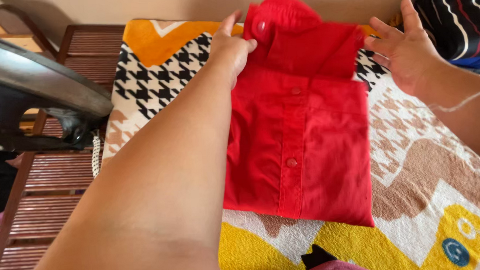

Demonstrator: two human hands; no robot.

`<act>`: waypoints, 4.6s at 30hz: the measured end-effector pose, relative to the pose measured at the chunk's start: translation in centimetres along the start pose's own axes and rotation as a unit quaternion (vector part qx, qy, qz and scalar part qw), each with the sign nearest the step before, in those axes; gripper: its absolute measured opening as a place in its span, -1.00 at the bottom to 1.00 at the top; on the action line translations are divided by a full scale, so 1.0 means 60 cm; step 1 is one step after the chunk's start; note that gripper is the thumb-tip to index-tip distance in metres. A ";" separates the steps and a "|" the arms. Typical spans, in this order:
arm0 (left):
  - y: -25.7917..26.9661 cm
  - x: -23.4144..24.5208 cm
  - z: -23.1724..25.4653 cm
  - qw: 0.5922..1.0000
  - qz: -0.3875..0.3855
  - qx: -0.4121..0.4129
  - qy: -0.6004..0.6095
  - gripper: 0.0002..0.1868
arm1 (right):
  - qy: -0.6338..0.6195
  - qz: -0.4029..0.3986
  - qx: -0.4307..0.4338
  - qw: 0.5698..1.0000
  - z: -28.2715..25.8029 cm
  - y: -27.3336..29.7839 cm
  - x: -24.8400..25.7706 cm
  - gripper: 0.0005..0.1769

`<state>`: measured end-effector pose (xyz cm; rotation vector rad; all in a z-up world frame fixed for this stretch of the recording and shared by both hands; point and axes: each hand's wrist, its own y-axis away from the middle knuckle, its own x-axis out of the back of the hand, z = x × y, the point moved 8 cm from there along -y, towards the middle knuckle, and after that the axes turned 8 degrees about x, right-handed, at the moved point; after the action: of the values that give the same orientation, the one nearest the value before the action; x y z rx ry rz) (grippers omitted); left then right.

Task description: The person folds a red shirt and then irons a purple patterned cloth on a flat surface.

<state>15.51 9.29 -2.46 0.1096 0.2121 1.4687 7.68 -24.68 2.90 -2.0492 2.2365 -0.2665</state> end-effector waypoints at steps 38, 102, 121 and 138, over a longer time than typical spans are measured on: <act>0.280 0.051 -0.036 0.583 0.018 -0.251 -0.772 0.24 | 0.660 -0.229 0.238 0.675 -0.001 0.277 -0.125 0.08; 0.250 -0.037 -0.050 0.810 -0.007 0.056 -0.584 -0.27 | 0.627 -0.107 -0.134 0.760 0.123 0.218 -0.105 -0.03; 0.295 -0.104 -0.113 0.894 -0.123 0.347 0.255 -0.53 | -0.367 0.174 -0.200 0.891 0.013 0.264 -0.054 -0.42; -0.069 -0.835 0.091 0.964 -0.140 0.076 0.215 -0.24 | -0.439 0.226 -0.121 0.861 0.043 0.001 0.647 -0.51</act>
<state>16.30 -40.61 5.78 -0.1142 0.6686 1.1768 4.57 -63.47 2.17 -1.2123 2.0493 0.8487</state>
